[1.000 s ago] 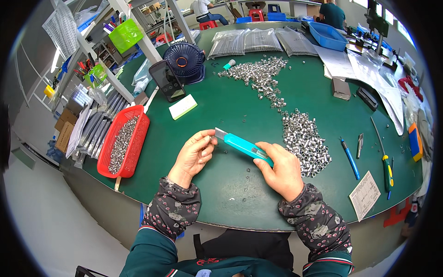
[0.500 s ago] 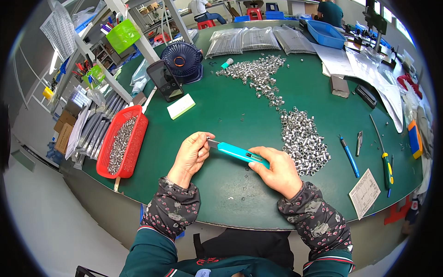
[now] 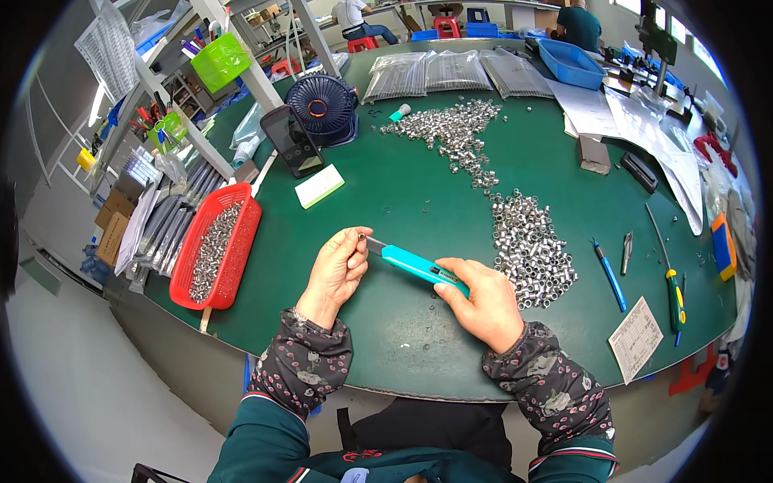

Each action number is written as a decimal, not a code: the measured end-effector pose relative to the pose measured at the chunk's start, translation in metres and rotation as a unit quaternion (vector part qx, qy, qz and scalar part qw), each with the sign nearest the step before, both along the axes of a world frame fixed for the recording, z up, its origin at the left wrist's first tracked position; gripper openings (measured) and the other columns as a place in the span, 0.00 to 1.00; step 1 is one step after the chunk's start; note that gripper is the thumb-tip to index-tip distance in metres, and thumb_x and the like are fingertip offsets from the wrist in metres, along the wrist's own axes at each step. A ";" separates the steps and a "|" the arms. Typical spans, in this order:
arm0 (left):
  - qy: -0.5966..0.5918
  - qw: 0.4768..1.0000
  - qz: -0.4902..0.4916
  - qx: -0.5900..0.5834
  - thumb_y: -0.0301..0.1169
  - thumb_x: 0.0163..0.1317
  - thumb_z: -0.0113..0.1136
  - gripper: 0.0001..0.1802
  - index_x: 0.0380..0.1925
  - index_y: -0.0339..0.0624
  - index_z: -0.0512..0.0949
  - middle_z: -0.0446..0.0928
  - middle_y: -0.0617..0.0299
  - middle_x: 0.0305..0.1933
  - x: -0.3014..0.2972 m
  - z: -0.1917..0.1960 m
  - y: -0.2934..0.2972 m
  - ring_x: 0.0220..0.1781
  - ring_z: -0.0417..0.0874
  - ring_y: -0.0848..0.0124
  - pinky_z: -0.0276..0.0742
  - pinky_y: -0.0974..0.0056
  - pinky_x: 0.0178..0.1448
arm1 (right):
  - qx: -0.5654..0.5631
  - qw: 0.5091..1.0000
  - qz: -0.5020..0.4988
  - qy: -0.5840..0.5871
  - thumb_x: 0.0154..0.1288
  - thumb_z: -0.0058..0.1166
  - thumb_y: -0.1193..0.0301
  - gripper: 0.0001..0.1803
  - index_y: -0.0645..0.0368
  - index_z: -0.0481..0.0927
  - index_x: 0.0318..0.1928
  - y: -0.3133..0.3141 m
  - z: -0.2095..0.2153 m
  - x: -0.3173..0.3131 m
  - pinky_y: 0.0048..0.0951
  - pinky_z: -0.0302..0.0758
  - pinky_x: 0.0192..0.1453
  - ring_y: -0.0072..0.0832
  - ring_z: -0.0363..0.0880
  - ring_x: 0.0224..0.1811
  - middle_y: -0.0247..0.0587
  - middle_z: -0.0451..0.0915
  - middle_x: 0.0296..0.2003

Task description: The person is using a utility knife to inspect or clean small metal components on a workbench in a factory setting.

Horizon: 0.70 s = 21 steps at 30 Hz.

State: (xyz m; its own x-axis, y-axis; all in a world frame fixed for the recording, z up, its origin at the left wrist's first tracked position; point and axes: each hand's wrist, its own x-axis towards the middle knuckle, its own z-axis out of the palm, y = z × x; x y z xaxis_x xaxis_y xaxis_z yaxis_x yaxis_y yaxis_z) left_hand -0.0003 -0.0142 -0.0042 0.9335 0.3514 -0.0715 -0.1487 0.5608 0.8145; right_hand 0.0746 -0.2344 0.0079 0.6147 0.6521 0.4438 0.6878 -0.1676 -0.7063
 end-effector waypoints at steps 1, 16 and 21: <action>0.002 1.000 0.004 0.002 0.32 0.61 0.48 0.10 0.35 0.34 0.72 0.67 0.67 0.23 0.000 0.001 -0.001 0.17 0.60 0.84 0.53 0.81 0.15 | 0.000 1.000 0.000 0.000 0.52 0.53 0.67 0.15 0.57 0.75 0.41 0.000 0.000 0.000 0.32 0.70 0.29 0.38 0.74 0.25 0.43 0.75 0.27; -0.025 0.996 0.066 0.056 0.31 0.61 0.49 0.08 0.35 0.37 0.73 0.69 0.65 0.25 0.002 0.004 -0.010 0.18 0.62 0.84 0.54 0.81 0.16 | -0.003 0.996 -0.059 -0.068 0.50 0.55 0.69 0.15 0.58 0.75 0.40 0.000 0.007 -0.007 0.32 0.69 0.27 0.37 0.73 0.24 0.43 0.73 0.25; -0.044 0.998 0.038 0.025 0.29 0.61 0.49 0.07 0.36 0.38 0.72 0.69 0.65 0.27 0.001 0.004 -0.007 0.18 0.63 0.83 0.54 0.81 0.15 | 0.008 1.000 -0.015 0.009 0.52 0.53 0.66 0.14 0.57 0.75 0.40 0.001 0.001 -0.002 0.32 0.70 0.28 0.37 0.74 0.24 0.43 0.75 0.27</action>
State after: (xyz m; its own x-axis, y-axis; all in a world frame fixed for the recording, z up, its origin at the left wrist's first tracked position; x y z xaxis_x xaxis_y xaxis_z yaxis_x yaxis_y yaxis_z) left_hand 0.0007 -0.0213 -0.0003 0.9058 0.4226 0.0286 -0.2613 0.5043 0.8230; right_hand 0.0730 -0.2337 0.0092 0.6411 0.6266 0.4432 0.6703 -0.1759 -0.7209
